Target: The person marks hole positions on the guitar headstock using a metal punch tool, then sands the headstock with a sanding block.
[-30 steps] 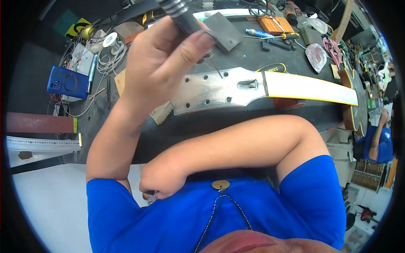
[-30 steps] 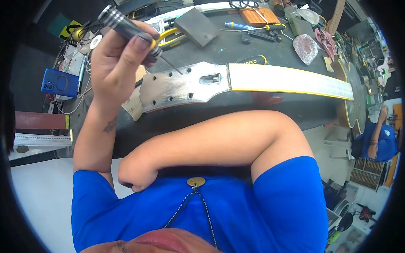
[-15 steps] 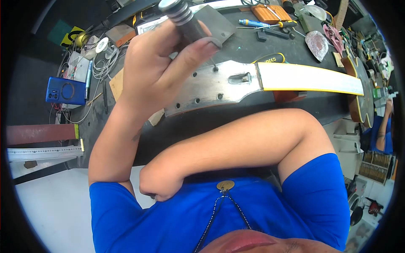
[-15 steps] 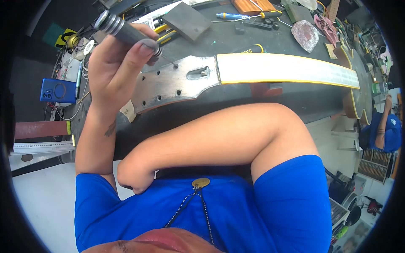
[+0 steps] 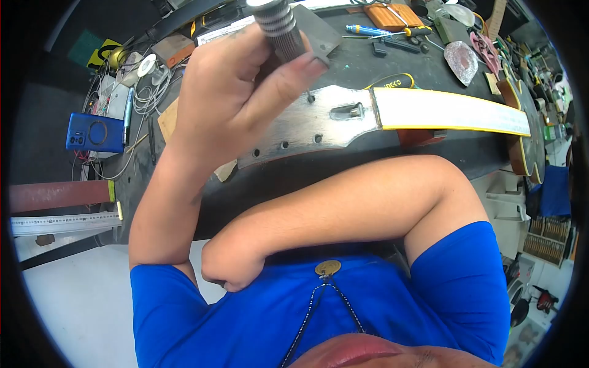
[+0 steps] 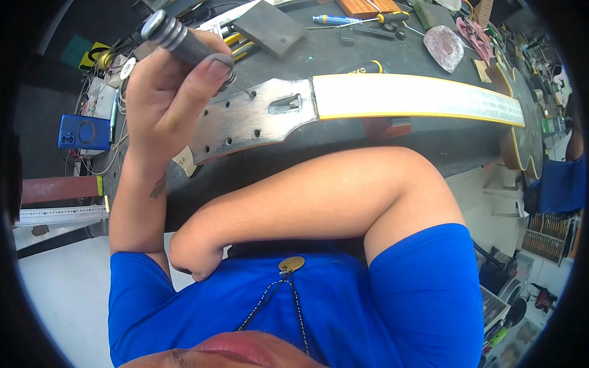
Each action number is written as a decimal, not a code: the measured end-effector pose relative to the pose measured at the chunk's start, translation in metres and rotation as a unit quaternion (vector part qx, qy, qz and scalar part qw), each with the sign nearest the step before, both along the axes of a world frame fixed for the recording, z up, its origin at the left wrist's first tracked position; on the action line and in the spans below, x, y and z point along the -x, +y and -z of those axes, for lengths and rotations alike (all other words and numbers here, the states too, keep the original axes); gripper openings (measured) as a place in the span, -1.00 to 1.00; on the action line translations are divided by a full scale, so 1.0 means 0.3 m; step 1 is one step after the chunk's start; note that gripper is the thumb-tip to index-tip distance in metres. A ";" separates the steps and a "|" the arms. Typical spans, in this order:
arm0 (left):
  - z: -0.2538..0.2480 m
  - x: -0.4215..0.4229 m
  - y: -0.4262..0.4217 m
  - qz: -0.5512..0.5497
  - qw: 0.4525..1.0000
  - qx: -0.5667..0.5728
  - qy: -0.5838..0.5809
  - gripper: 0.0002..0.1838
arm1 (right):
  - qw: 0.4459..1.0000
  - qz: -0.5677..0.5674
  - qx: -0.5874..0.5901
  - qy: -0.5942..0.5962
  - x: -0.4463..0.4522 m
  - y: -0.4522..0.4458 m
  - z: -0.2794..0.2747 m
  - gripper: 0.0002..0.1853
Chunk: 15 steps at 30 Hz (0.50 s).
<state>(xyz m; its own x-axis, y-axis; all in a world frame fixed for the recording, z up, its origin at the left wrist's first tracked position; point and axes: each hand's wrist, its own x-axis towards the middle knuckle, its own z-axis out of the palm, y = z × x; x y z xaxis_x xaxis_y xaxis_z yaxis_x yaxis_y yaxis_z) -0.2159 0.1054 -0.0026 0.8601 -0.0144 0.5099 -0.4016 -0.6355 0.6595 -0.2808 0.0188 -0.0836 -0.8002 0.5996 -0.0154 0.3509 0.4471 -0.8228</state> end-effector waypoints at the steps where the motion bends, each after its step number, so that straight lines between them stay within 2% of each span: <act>1: -0.005 -0.002 -0.018 -0.017 0.999 0.028 0.007 -0.82 | 1.000 -0.001 0.001 0.000 -0.001 0.000 -0.001 -0.67; 2: -0.009 -0.002 -0.027 -0.033 0.998 0.055 0.014 -0.82 | 1.000 -0.002 0.002 -0.001 0.000 0.001 -0.002 -0.67; 5: -0.018 0.010 0.009 -0.016 0.999 -0.013 0.033 -0.81 | 1.000 -0.004 0.004 -0.005 -0.006 -0.001 -0.007 -0.66; 6: -0.006 0.003 0.019 0.022 0.999 -0.023 0.023 -0.81 | 1.000 -0.002 0.001 -0.007 -0.008 -0.001 -0.005 -0.66; 10: -0.006 -0.001 -0.025 -0.040 0.998 0.055 0.007 -0.81 | 1.000 -0.006 -0.005 -0.008 -0.005 0.001 -0.007 -0.66; 13: -0.005 0.006 0.026 0.019 0.999 -0.035 0.016 -0.81 | 1.000 -0.008 -0.004 -0.013 -0.006 0.000 -0.013 -0.66; 15: 0.006 -0.004 0.006 0.002 0.999 0.024 0.026 -0.83 | 1.000 -0.008 -0.002 -0.011 -0.007 -0.002 -0.015 -0.66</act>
<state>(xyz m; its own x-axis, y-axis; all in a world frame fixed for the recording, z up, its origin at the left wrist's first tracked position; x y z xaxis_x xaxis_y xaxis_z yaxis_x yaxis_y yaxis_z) -0.2147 0.1073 -0.0044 0.8852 0.0045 0.4652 -0.3694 -0.6010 0.7087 -0.2787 0.0183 -0.0790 -0.8090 0.5870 -0.0305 0.3612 0.4557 -0.8135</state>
